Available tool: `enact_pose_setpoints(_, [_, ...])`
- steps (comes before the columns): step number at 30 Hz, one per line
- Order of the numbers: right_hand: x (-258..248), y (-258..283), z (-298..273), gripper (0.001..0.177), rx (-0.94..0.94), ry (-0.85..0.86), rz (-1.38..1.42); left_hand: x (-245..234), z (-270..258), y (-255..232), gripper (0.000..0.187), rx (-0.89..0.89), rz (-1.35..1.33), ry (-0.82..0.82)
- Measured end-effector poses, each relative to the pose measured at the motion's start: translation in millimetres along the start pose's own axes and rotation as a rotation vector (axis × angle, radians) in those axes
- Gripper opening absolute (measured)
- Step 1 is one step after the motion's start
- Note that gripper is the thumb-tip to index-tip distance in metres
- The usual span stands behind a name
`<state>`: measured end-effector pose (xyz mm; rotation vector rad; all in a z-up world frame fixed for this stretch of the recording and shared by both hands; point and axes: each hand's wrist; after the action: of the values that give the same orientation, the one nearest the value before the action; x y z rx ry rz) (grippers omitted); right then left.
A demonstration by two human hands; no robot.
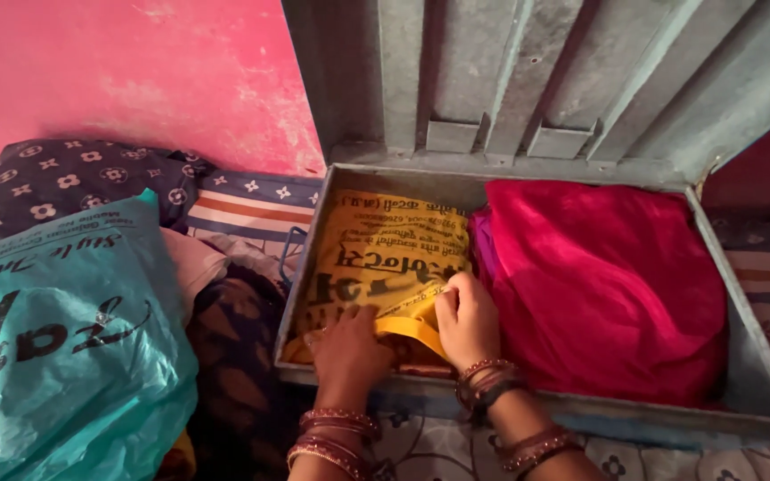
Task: The person opens a blue metal suitcase and removes several folded garments and plastic-wrapped items one by one, placing them on the bed beside the suitcase. The removal continues until only a few wrapped items remain inside.
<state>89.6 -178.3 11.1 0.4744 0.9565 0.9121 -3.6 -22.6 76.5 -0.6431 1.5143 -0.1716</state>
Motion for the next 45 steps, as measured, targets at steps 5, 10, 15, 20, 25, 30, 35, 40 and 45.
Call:
enact_pose_setpoints(5, [-4, 11, 0, 0.011, 0.010, 0.060, 0.020, 45, 12, 25, 0.021, -0.040, 0.067, -0.267])
enact_pose_setpoints(10, [14, -19, 5, 0.034, 0.391, 0.238, -0.095, 55, 15, 29, 0.020, -0.021, -0.024, -0.644])
enact_pose_setpoints(15, [37, -55, 4, 0.074, 0.724, 0.605, -0.414, 41, 7, 18, 0.012, -0.077, -0.045, -0.666])
enact_pose_setpoints(20, [31, -27, 0, 0.093, 0.863, 0.521, -0.446, 42, 6, 19, 0.023, -0.028, -0.110, -0.762])
enact_pose_setpoints(25, [24, -11, 2, 0.094, 0.899, 0.460, -0.476, 45, 6, 19, 0.025, -0.025, -0.103, -0.828])
enact_pose_setpoints(30, [4, 24, 12, 0.076, 0.849, 0.737, -0.643, 50, 9, 23, 0.033, 0.010, -0.077, -0.881])
enact_pose_setpoints(35, [75, -182, -6, 0.062, 0.473, 1.006, -0.812, 46, 9, 20, 0.031, -0.056, -0.093, -0.852])
enact_pose_setpoints(40, [62, -173, 0, 0.058, 0.556, 0.715, -0.456, 40, 6, 15, 0.018, -0.047, -0.085, -0.804])
enact_pose_setpoints(45, [37, -96, -10, 0.038, 0.577, 0.688, -0.639, 43, 5, 17, 0.015, -0.043, -0.073, -0.776])
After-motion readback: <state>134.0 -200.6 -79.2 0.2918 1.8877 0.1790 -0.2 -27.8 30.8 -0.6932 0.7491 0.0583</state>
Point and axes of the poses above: each hand's wrist, its own z-axis towards the middle knuckle, its own x-axis out of the palm, y = z × x, and after that the axes turned 7 degrees about x, right-handed
